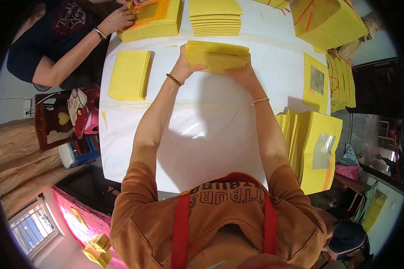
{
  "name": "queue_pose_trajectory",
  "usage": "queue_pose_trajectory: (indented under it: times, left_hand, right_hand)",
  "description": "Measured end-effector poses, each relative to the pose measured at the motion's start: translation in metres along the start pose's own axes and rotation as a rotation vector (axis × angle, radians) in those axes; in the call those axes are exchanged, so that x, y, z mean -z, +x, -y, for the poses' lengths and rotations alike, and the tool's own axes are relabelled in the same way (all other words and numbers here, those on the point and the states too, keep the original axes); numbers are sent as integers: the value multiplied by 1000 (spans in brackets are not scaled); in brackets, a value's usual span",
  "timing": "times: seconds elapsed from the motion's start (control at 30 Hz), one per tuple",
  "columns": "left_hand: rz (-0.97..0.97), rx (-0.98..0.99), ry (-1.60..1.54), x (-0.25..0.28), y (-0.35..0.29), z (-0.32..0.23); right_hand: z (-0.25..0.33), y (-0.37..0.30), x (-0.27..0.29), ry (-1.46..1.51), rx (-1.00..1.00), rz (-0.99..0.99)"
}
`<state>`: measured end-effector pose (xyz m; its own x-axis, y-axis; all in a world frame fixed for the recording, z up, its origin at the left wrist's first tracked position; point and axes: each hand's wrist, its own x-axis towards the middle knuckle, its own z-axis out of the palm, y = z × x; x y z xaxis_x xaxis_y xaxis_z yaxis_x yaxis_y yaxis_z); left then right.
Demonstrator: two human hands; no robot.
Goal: Folding and stacking yellow joss paper in a workshop.
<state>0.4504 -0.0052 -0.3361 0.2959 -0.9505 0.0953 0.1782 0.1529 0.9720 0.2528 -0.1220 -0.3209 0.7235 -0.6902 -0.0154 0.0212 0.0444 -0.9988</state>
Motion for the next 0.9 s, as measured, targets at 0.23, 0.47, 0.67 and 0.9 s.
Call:
queue_pose_trajectory:
  times: [0.23,0.47,0.67,0.9]
  left_hand:
    - [23,56,116,4,4,0]
    - [-44,-34,37,-12,-1,-15]
    - [2,54,437,9,-1,2]
    - [-347,-12,54,-13,-4,-10]
  right_hand:
    - [0,2,-1,25,123,13]
    - [17,2,-7,112,134,-69]
    - [-5,12,8,-517,190,7]
    - [27,4,-8,57,-34,10]
